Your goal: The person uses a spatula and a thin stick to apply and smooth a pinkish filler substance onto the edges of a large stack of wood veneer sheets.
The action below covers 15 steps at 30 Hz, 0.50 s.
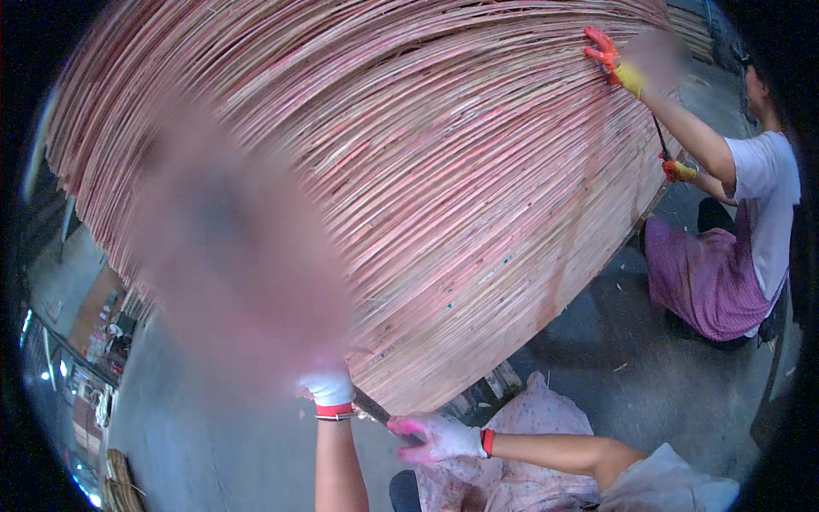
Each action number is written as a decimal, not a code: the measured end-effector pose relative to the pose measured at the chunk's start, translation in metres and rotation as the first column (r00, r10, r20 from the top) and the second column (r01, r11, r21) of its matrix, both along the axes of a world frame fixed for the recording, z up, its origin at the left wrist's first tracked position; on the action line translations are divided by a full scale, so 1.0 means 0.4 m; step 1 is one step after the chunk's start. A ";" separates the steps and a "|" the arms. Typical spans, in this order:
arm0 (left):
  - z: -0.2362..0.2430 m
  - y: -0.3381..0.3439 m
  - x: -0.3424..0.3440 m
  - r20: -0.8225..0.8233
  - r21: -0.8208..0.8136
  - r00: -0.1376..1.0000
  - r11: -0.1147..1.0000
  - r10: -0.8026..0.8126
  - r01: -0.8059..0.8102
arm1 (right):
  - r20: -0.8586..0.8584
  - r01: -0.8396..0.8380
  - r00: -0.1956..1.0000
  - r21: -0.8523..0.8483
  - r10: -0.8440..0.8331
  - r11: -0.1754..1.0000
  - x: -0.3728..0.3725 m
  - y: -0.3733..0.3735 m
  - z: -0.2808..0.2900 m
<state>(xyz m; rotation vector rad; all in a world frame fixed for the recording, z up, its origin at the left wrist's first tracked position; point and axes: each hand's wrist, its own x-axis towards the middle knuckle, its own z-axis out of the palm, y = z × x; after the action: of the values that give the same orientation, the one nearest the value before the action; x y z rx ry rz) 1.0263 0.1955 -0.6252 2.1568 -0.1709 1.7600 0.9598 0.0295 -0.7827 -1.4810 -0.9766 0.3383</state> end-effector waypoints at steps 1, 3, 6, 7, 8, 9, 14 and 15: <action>-0.004 0.003 -0.002 -0.009 0.005 1.000 1.000 -0.002 0.002 | -0.057 -0.011 0.998 -0.082 0.006 0.997 -0.005 0.000 0.007; -0.009 0.009 -0.003 -0.014 0.010 1.000 1.000 -0.008 0.008 | -0.032 0.105 0.994 -0.091 -0.109 0.990 -0.011 0.002 0.020; -0.014 0.015 -0.003 -0.022 0.014 1.000 1.000 -0.013 0.014 | -0.137 0.279 0.956 0.146 -0.260 0.949 -0.007 0.007 0.043; -0.014 0.014 -0.003 -0.023 0.018 1.000 1.000 -0.013 0.014 | -0.140 0.339 0.939 0.205 -0.316 0.918 -0.003 0.009 0.054; -0.013 0.013 -0.001 -0.020 0.021 1.000 1.000 -0.015 0.015 | -0.124 0.349 0.936 0.179 -0.331 0.920 0.006 0.008 0.066; -0.011 0.011 -0.001 -0.022 0.026 1.000 1.000 -0.014 0.015 | -0.082 0.413 0.911 0.215 -0.405 0.885 0.014 0.006 0.082; 0.012 -0.004 -0.002 0.003 0.042 1.000 0.999 0.017 -0.018 | 0.160 0.533 0.753 0.419 -0.638 0.735 0.077 -0.014 0.234; 0.018 -0.007 -0.004 -0.022 0.018 0.999 0.999 0.027 -0.027 | 0.178 0.513 0.765 0.410 -0.618 0.754 0.088 -0.021 0.278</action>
<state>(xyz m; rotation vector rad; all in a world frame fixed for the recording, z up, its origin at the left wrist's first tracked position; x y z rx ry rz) 1.0248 0.1927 -0.6180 2.1999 -0.1530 1.7550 0.9948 0.0212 -0.6715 -1.4500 -0.7125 -0.5091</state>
